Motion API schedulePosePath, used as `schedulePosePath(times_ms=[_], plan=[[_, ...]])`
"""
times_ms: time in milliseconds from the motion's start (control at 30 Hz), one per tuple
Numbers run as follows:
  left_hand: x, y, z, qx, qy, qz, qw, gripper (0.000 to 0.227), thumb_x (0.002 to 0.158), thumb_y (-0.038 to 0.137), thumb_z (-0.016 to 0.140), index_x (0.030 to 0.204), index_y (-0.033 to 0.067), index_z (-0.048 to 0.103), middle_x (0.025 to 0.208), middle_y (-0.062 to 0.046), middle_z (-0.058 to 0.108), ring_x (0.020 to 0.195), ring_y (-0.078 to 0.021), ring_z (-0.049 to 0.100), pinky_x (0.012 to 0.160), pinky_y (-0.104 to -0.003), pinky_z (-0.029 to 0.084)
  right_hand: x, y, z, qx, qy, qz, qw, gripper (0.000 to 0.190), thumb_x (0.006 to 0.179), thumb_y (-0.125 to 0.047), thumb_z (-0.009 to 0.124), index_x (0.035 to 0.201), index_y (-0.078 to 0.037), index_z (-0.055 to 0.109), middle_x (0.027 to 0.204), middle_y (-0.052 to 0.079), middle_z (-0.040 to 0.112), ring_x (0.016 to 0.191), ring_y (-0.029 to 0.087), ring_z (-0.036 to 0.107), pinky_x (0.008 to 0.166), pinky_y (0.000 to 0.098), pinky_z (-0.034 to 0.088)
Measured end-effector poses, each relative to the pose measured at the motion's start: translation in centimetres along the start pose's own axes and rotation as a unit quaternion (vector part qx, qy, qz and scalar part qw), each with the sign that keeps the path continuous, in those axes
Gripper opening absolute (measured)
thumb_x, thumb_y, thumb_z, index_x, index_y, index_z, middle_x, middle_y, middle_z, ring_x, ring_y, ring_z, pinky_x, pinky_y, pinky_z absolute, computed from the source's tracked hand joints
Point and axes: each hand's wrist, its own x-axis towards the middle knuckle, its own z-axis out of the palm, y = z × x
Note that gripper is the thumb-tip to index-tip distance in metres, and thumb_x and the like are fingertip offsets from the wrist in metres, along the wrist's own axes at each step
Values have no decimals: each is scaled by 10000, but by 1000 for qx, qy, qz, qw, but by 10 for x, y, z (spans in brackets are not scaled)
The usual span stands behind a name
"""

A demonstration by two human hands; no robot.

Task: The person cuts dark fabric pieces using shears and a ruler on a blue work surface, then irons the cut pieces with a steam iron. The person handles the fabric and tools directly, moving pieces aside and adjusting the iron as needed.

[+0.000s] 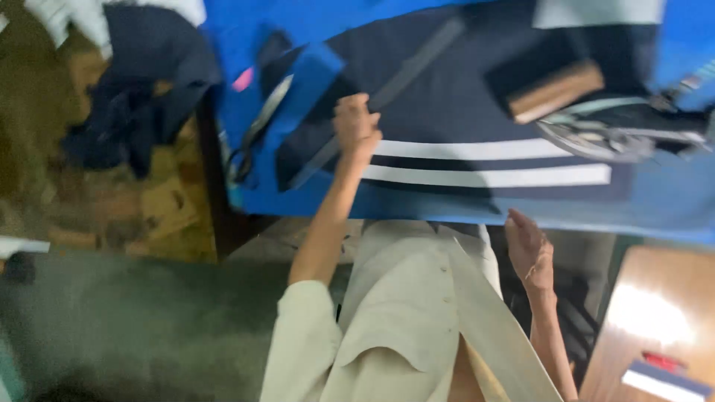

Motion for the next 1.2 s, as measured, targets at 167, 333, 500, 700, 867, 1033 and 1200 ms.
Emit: schedulePosePath(times_ms=[167,333,500,700,867,1033,1200], plan=[[0,-17,-53,50,160,59,984,301,984,366,595,1208,174,533,1044,-12,505,890,-235,561,751,-406,491,-15,-94,34,-8,-84,33,996,381,1078,-424,602,1357,-191,717,1182,115,746,1151,295,684,978,460,542],[12,-19,-66,41,156,42,986,352,945,332,635,1185,121,489,1062,-64,480,910,-257,521,747,-420,452,-18,-140,72,2,-88,133,987,437,1102,-458,548,1396,-161,677,1286,131,702,1240,315,629,1041,460,506],[33,-4,-108,-175,-57,-116,976,167,891,193,652,955,156,503,1068,-104,438,978,-372,482,859,-476,377,-6,-183,120,-5,-51,63,997,428,1083,-463,591,1365,-163,705,1247,146,717,1214,357,638,1028,478,519],[1,-78,-211,-241,150,113,952,169,1012,109,618,1175,85,654,942,-123,679,862,-344,687,790,-420,567,-27,-235,141,31,-15,45,998,345,1113,-298,604,1343,-62,707,1185,244,716,1164,406,656,945,529,535],[-56,-281,-269,-164,249,75,952,356,838,91,681,1189,63,729,1223,-153,713,1111,-329,679,1005,-407,501,-45,-230,159,55,21,113,992,369,1125,-323,584,1364,-58,676,1218,216,705,1175,379,650,984,537,518],[-87,-391,-289,23,296,-67,953,261,1084,195,594,1285,55,682,993,-83,714,843,-242,712,820,-347,560,-46,-238,171,67,71,179,979,362,1118,-328,592,1376,-83,657,1274,175,688,1230,342,624,1047,500,500],[-70,-385,-300,199,311,-45,928,383,1180,241,458,1360,-80,566,1296,-195,386,1069,-322,411,898,-488,485,-28,-259,174,80,27,224,971,524,949,-387,590,1391,-107,624,1253,23,731,1186,129,664,991,311,488]])
